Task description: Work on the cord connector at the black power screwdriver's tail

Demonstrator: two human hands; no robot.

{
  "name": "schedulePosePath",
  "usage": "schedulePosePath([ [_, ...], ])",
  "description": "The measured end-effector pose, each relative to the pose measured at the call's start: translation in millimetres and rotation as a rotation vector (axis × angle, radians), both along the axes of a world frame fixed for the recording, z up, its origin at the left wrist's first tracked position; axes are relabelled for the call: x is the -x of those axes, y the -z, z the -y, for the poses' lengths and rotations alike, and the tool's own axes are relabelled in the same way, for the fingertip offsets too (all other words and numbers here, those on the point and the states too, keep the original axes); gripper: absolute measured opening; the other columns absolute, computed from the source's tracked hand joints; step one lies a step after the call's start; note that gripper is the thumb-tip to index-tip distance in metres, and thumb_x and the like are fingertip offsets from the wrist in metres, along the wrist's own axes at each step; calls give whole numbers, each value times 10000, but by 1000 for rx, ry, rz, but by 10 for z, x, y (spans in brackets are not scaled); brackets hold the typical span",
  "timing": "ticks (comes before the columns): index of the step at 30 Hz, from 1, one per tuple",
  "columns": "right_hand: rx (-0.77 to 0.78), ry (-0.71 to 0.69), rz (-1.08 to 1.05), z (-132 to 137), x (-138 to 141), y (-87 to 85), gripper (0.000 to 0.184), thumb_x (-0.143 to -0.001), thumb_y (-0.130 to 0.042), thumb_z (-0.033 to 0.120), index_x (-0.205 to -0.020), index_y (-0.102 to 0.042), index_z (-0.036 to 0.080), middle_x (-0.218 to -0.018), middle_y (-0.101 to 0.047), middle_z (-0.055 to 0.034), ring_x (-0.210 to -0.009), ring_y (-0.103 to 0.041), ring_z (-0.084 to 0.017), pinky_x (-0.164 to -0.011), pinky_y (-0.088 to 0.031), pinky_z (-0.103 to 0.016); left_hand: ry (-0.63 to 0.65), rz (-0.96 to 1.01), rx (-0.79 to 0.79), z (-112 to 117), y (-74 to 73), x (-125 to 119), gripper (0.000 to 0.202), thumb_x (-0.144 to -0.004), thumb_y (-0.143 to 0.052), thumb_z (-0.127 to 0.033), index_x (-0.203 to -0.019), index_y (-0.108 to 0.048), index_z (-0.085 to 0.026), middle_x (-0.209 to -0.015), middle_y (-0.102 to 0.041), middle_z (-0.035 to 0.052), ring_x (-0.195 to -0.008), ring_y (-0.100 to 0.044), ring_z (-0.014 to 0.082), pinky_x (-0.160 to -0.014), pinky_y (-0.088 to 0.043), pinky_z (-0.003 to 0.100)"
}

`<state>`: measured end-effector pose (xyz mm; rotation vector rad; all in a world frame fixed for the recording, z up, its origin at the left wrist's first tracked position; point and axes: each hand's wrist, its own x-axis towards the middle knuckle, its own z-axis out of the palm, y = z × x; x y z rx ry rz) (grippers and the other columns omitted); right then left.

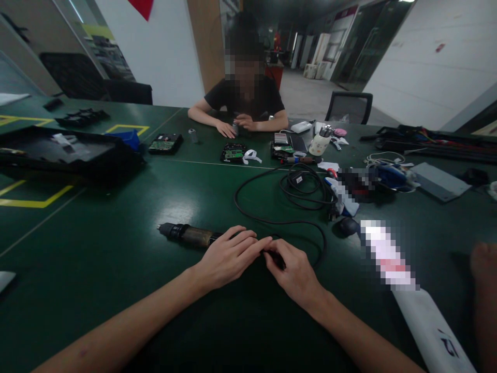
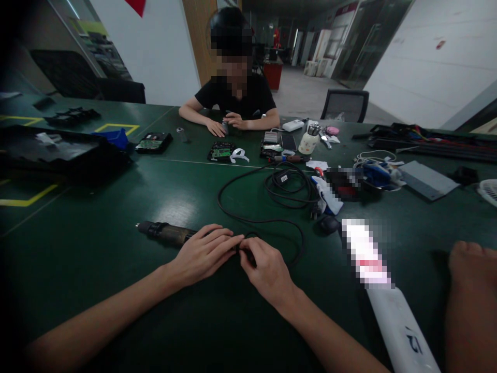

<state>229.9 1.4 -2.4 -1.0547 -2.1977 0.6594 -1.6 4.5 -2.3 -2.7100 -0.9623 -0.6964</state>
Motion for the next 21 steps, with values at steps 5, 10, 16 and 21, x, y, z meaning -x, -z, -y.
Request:
schedulePosePath([
  [5, -13, 3, 12, 0, -3, 21, 79, -1012, -570, 170, -1064, -588, 226, -979, -669, -49, -847, -668, -206, -723, -556, -333, 30, -18, 30, 10, 8, 7, 571, -1020, -523, -234, -1571, -384, -185, -1319, -678, 81, -1269, -596, 230, -1144, -410, 447],
  [10, -28, -8, 16, -1, -1, 9, 90, -1013, -568, 164, -1066, -596, 231, -991, -675, -46, -860, -676, -203, -727, -559, -325, -2, -5, 3, 4, 13, 5, 555, -1033, -494, -208, -1574, -375, -174, -1233, -711, 78, -1180, -636, 215, -1103, -436, 428],
  [16, -35, 6, 10, 4, 5, -10, 73, -1002, -573, 165, -1032, -593, 228, -969, -673, -49, -839, -672, -207, -701, -559, -326, 45, -40, 31, 6, -16, -7, 604, -1004, -522, -209, -1585, -359, -175, -1314, -681, 81, -1258, -604, 227, -1121, -421, 437],
  [21, -26, -13, 6, -3, 3, -24, 94, -1001, -568, 164, -1048, -608, 235, -972, -681, -43, -834, -676, -199, -703, -567, -320, -22, -13, -10, 0, -10, -2, 553, -1036, -516, -242, -1569, -385, -171, -1207, -715, 77, -1167, -644, 221, -1075, -451, 422],
])
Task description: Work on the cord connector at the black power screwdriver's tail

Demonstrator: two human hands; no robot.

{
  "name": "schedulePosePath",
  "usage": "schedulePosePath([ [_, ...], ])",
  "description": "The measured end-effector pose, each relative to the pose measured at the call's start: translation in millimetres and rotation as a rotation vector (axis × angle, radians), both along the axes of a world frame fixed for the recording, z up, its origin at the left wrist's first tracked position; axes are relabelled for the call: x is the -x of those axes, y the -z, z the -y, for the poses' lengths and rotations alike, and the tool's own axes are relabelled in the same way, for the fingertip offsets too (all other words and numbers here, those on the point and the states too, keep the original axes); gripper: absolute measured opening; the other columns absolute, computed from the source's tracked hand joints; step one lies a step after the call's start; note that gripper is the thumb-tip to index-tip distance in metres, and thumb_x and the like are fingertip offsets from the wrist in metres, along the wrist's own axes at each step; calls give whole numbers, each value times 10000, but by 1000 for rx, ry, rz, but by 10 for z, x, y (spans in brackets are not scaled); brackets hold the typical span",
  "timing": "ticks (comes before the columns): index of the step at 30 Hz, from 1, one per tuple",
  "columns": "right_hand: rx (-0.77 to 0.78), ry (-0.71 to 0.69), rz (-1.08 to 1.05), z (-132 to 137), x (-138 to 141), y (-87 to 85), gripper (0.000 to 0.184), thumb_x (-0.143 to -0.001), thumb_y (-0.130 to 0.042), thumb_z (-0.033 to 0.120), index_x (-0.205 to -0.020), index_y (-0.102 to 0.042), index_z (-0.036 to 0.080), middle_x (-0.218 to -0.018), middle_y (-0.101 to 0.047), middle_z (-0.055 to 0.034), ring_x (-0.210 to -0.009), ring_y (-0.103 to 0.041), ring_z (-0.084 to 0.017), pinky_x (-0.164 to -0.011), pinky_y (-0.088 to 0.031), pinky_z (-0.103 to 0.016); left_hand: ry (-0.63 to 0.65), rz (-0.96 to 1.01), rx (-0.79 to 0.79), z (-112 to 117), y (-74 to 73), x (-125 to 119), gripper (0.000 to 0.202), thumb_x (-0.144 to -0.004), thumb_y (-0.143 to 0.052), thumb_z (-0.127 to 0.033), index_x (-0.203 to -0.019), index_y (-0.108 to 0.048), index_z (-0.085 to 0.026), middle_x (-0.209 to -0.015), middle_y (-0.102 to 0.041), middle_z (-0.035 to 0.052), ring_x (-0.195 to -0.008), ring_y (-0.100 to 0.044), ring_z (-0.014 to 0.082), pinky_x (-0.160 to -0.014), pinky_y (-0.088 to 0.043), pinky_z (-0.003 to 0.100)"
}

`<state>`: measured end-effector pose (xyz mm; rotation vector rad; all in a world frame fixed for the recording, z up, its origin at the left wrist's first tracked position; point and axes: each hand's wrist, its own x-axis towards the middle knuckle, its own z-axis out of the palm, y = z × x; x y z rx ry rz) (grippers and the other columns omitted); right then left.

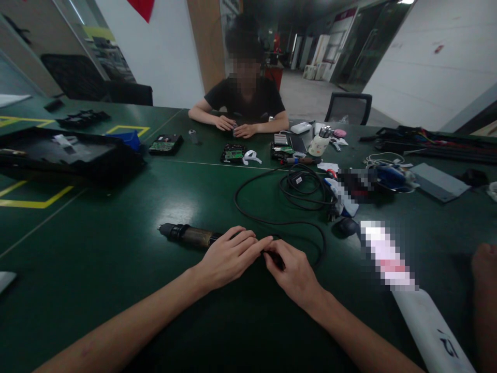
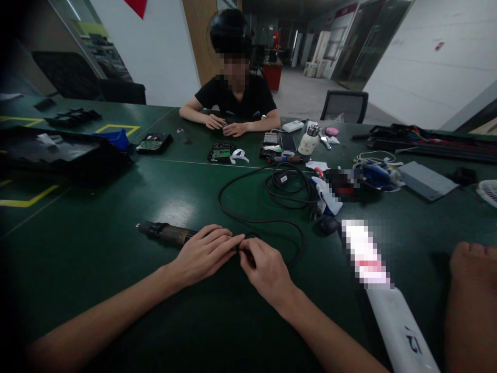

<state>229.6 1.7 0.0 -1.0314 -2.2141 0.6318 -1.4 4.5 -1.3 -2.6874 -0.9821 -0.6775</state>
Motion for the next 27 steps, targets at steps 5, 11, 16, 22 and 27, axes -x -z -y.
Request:
schedulePosePath([
  [5, -26, 19, 7, 0, 2, 4, 68, -992, -582, 167, -1009, -601, 229, -940, -676, -44, -820, -676, -205, -695, -572, -324, 51, -28, 20, -3, -5, -5, 586, -1015, -526, -222, -1579, -370, -180, -1279, -693, 80, -1218, -627, 221, -1093, -442, 427],
  [11, -12, 11, -1, 3, 3, 17, 92, -1004, -567, 164, -1052, -607, 231, -987, -687, -52, -856, -687, -211, -726, -577, -333, 31, -10, 30, 3, 3, 3, 588, -1021, -531, -250, -1582, -367, -185, -1262, -700, 79, -1211, -622, 225, -1092, -444, 431],
  [16, -31, 24, -6, -4, 5, 31, 82, -996, -579, 165, -1035, -606, 232, -954, -686, -45, -825, -688, -206, -705, -577, -325, 53, 0, 24, 8, 17, 14, 599, -1005, -503, -173, -1586, -357, -185, -1257, -707, 73, -1206, -630, 207, -1104, -445, 422],
  [22, -14, 22, -6, -9, 0, 29, 77, -1008, -569, 170, -1028, -603, 235, -953, -674, -41, -842, -683, -207, -729, -576, -327, 41, -21, 46, -5, 18, 6, 613, -1000, -505, -185, -1592, -346, -183, -1314, -679, 87, -1264, -601, 234, -1102, -445, 438],
  [27, 42, 5, -18, -8, -10, 27, 119, -1028, -555, 173, -1106, -617, 239, -1009, -683, -44, -881, -687, -205, -785, -584, -344, -15, 15, 12, -16, 14, -11, 564, -1046, -491, -212, -1588, -342, -169, -1224, -704, 87, -1170, -640, 218, -1061, -463, 415],
])
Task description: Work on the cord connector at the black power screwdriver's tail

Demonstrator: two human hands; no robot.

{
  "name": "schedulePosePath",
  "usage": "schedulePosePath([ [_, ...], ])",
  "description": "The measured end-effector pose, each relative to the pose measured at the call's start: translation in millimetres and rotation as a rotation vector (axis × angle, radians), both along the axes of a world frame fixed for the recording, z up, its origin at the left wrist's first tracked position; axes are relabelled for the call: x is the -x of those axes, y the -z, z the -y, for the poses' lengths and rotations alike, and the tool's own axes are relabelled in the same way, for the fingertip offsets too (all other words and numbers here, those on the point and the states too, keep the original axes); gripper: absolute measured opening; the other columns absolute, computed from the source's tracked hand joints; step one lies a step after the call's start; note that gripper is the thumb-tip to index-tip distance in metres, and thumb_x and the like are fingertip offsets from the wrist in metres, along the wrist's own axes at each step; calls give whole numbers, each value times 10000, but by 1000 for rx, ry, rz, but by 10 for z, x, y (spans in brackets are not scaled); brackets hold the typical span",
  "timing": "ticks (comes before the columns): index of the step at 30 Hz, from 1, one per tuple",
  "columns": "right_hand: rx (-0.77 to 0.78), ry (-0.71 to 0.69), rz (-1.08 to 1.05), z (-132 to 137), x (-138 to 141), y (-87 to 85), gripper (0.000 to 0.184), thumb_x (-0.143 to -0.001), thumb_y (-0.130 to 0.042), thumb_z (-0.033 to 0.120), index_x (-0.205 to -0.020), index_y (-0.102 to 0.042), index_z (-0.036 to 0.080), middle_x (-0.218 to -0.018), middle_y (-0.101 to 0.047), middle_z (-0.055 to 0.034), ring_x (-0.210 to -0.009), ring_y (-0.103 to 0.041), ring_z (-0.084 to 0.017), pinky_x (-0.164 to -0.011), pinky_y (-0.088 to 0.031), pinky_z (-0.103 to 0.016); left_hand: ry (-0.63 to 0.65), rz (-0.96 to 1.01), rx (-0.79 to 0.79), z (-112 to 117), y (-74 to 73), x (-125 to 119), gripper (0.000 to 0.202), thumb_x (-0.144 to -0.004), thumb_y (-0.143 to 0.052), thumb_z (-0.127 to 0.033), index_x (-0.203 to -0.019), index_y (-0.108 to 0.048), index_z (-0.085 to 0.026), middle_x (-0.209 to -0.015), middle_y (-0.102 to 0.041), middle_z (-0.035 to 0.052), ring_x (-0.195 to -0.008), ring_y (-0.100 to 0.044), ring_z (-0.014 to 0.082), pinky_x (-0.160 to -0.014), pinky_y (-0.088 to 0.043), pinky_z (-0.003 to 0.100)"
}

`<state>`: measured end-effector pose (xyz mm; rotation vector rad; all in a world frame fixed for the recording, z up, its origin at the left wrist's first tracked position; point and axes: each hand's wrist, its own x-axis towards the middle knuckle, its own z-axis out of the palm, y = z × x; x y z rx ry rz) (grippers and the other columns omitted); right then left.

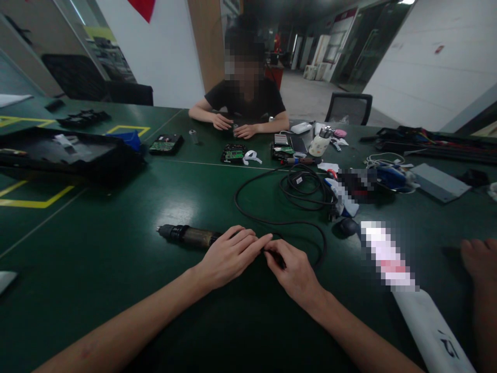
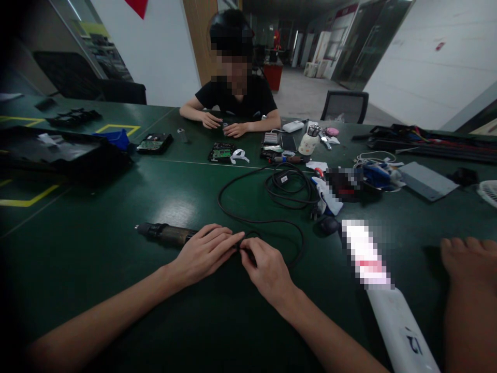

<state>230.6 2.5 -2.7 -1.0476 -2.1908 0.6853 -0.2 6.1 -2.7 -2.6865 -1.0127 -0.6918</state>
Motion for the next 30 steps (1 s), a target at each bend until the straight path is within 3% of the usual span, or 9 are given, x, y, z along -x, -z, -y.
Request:
schedulePosePath([
  [4, -4, 12, -28, 1, 0, 9, 102, -1034, -557, 176, -1097, -607, 238, -1039, -693, -50, -923, -699, -213, -819, -592, -359, 15, -46, 52, 7, -5, -2, 597, -1023, -502, -203, -1595, -332, -180, -1321, -665, 98, -1259, -604, 253, -1026, -483, 415],
  [10, 6, 6, -20, 0, -3, 16, 125, -1028, -563, 166, -1117, -619, 233, -1054, -696, -53, -940, -700, -214, -819, -592, -350, 17, -26, 89, 0, 10, 13, 572, -1060, -463, -206, -1606, -294, -168, -1243, -695, 80, -1124, -665, 199, -961, -514, 360],
  [24, -14, 41, -30, 1, 6, 25, 118, -1022, -565, 171, -1103, -623, 236, -1037, -675, -46, -896, -687, -201, -814, -576, -340, 51, -14, 100, -15, 10, 11, 547, -1057, -461, -232, -1585, -331, -176, -1271, -691, 84, -1150, -661, 204, -952, -509, 359],
  [30, -3, 51, 13, -11, 8, -14, 104, -1024, -552, 167, -1097, -598, 226, -1386, -577, -97, -1050, -679, -221, -900, -575, -368, 62, -19, 100, -19, 8, 14, 571, -1032, -459, -197, -1587, -326, -186, -1231, -696, 80, -1100, -669, 207, -903, -509, 360],
])
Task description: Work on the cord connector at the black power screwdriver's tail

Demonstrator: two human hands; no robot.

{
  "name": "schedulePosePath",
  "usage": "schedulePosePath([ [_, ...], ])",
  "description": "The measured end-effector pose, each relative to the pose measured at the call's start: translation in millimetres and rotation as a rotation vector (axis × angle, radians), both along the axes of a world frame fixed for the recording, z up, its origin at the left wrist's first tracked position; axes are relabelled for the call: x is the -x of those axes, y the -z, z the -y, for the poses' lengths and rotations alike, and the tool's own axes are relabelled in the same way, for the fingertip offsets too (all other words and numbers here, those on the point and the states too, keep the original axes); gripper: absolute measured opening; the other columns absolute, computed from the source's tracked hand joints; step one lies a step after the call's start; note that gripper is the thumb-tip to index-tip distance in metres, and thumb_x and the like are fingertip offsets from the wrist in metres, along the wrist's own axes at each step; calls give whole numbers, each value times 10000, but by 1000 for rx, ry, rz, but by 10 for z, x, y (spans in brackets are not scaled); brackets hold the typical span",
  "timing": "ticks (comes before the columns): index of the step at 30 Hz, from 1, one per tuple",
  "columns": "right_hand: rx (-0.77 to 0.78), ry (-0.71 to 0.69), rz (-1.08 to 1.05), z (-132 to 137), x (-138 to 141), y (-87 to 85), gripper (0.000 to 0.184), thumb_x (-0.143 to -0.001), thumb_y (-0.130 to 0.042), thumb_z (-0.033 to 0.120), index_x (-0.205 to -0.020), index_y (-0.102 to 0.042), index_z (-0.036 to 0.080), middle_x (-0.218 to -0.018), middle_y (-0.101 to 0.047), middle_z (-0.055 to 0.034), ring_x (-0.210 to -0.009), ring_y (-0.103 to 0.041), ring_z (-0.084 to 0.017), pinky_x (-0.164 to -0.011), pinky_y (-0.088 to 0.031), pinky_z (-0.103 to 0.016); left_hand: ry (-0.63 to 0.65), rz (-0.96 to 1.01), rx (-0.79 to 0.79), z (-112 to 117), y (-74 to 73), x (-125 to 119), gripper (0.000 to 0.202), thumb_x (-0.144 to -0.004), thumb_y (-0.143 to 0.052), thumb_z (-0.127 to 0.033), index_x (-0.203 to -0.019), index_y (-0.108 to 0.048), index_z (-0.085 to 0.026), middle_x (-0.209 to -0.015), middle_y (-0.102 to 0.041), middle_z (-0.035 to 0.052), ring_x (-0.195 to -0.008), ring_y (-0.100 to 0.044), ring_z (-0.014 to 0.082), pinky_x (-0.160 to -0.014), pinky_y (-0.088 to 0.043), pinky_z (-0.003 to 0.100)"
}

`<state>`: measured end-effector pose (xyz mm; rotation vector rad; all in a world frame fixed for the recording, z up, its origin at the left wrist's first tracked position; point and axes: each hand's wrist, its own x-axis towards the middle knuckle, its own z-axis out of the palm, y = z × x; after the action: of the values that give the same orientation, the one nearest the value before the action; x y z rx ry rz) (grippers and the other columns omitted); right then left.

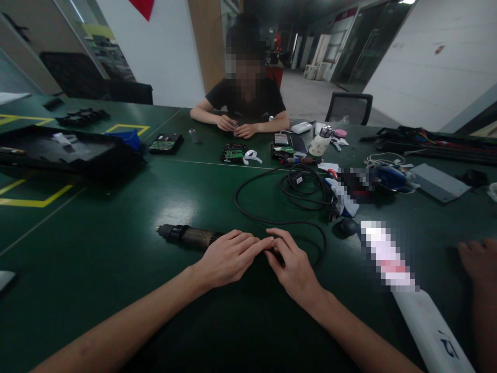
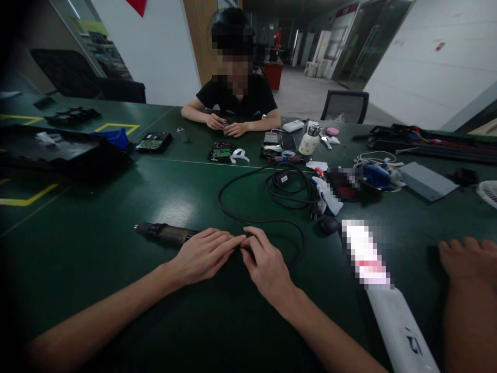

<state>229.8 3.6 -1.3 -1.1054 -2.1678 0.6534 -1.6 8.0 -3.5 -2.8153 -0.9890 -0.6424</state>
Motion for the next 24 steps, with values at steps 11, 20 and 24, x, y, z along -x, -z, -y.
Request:
schedulePosePath([
  [11, 111, -35, 75, 109, 21, -84, 85, -1033, -551, 190, -1092, -583, 241, -1074, -731, -26, -856, -732, -184, -712, -555, -283, 99, 55, 157, -95, -109, 94, 592, -1038, -514, -273, -1592, -312, -224, -1170, -711, 44, -987, -682, 182, -861, -522, 349],
  [20, 10, -6, 133, 123, 35, -22, 109, -986, -588, 174, -1080, -583, 229, -947, -713, -20, -687, -676, -168, -637, -528, -293, 124, 21, -44, -86, 15, 98, 511, -1072, -517, -285, -1553, -374, -187, -1146, -726, 47, -1010, -683, 178, -891, -521, 338],
  [24, 18, -13, 137, 120, 26, -26, 141, -982, -586, 161, -1106, -598, 226, -1055, -729, -42, -768, -711, -181, -662, -555, -296, 102, 10, -52, -93, 0, 92, 492, -1079, -515, -336, -1533, -404, -182, -1108, -729, 44, -975, -686, 173, -882, -522, 334],
])
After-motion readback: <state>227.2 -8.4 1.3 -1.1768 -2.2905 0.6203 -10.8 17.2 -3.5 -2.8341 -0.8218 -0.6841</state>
